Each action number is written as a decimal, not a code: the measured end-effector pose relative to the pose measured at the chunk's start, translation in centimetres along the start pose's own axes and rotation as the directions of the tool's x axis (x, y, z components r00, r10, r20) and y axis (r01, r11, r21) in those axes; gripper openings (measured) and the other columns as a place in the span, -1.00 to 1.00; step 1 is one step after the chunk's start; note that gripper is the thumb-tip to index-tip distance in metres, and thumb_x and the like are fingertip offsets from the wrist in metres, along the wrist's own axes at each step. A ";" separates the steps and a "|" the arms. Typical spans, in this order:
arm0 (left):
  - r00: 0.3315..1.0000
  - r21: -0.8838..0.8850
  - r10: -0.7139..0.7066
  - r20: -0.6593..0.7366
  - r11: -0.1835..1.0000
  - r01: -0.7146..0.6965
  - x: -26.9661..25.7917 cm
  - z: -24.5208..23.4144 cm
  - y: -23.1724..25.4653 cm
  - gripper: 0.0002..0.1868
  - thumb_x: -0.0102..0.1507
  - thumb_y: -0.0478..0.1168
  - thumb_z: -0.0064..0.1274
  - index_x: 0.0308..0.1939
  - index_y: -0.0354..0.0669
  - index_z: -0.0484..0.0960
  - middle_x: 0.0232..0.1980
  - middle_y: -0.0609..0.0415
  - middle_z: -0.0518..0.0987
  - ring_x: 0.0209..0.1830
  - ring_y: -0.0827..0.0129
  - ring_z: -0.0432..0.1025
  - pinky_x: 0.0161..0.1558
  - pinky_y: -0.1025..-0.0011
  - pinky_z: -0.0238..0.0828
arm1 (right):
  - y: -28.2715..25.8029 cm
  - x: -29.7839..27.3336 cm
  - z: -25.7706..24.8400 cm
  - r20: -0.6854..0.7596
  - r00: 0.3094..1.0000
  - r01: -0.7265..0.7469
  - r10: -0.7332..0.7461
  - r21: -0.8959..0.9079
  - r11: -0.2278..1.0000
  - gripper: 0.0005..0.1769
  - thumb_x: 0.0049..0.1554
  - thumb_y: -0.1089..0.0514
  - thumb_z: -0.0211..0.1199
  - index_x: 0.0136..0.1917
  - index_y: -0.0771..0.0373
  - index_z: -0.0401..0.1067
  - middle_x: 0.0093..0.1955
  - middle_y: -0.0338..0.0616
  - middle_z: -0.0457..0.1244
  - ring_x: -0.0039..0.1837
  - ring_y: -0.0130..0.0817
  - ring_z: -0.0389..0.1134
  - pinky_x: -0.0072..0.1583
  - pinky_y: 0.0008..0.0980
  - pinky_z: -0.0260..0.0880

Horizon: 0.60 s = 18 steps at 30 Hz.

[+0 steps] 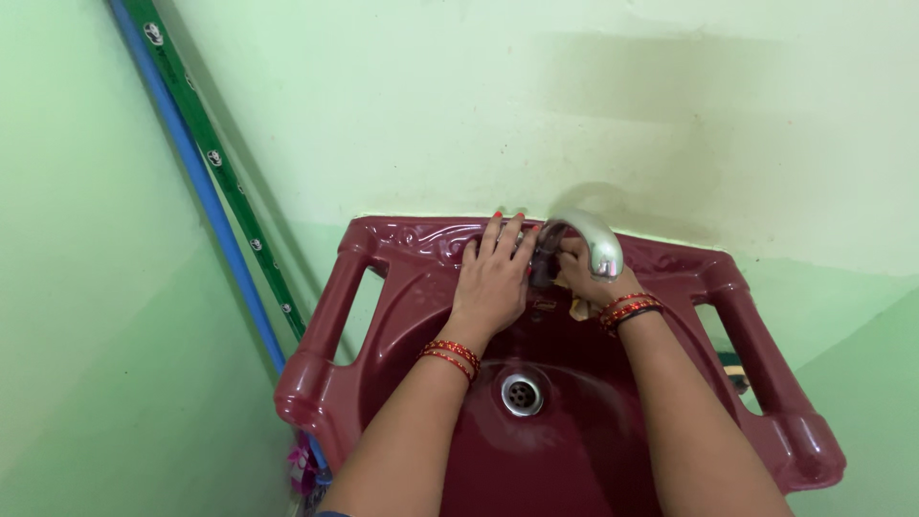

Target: The person uses a red cloth to wipe and scrub the basin, faucet, and handles of a maroon wall-mounted sink. They repeatedly wet the cloth under running water and continue cleaning the sink surfaces throughout the clip.

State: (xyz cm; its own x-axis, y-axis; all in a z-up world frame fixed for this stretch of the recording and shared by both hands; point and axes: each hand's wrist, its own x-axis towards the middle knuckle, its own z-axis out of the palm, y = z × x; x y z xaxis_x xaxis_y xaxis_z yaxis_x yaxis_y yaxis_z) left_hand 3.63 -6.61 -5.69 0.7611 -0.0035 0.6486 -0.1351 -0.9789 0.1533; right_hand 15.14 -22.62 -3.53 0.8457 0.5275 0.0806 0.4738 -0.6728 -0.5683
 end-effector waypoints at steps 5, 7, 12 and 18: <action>1.000 0.001 0.004 0.017 1.000 -0.004 0.0 0.1 -0.1 -0.34 0.23 -0.24 0.01 0.45 -0.07 0.34 0.58 -0.05 0.16 0.62 -0.01 -0.04 0.34 -0.12 0.17 | -0.9 -2.7 -1.0 0.050 0.951 -0.309 0.306 0.064 0.949 -0.49 0.23 0.16 -0.07 0.40 -0.02 0.43 -0.04 -0.04 0.42 -0.07 -0.14 0.45 0.05 -0.16 0.46; 1.000 -0.013 0.000 0.010 1.000 0.000 0.0 0.2 -0.1 -0.33 0.23 -0.26 0.01 0.46 -0.07 0.33 0.59 -0.04 0.16 0.63 -0.01 -0.04 0.34 -0.09 0.19 | 0.2 -2.6 0.2 -0.071 0.976 -0.207 0.204 -0.032 0.978 -0.54 0.22 0.09 0.01 0.35 -0.02 0.47 0.00 -0.15 0.43 -0.01 -0.39 0.45 0.10 -0.32 0.40; 0.999 -0.040 -0.024 0.048 0.999 0.026 0.2 -0.2 0.1 -0.26 0.22 -0.28 0.00 0.51 -0.08 0.23 0.59 -0.05 0.15 0.62 -0.02 -0.03 0.27 -0.08 0.23 | 3.3 -0.3 1.5 -0.200 0.938 0.345 -0.284 0.444 0.827 -0.62 0.32 0.20 0.01 0.36 0.28 0.38 0.18 -0.15 0.38 0.14 -0.40 0.37 0.13 -0.38 0.38; 0.999 -0.084 -0.046 0.022 0.995 0.048 0.4 -0.6 0.1 -0.17 0.24 -0.30 -0.03 0.59 -0.08 0.05 0.63 0.00 0.12 0.62 0.07 0.00 0.30 -0.10 0.20 | -1.2 -2.6 -0.9 -0.081 0.997 0.060 0.010 0.808 0.587 -0.66 0.29 0.20 0.07 0.31 0.27 0.37 0.00 -0.18 0.33 -0.08 -0.45 0.33 -0.12 -0.40 0.39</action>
State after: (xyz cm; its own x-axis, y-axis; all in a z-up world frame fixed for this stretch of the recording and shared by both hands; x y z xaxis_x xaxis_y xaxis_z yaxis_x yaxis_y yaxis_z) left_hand 3.57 -6.62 -4.98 0.7802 0.0369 0.6245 -0.1514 -0.9574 0.2458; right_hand 12.62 -23.67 -2.31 0.8677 0.4767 0.1408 0.1300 0.0559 -0.9899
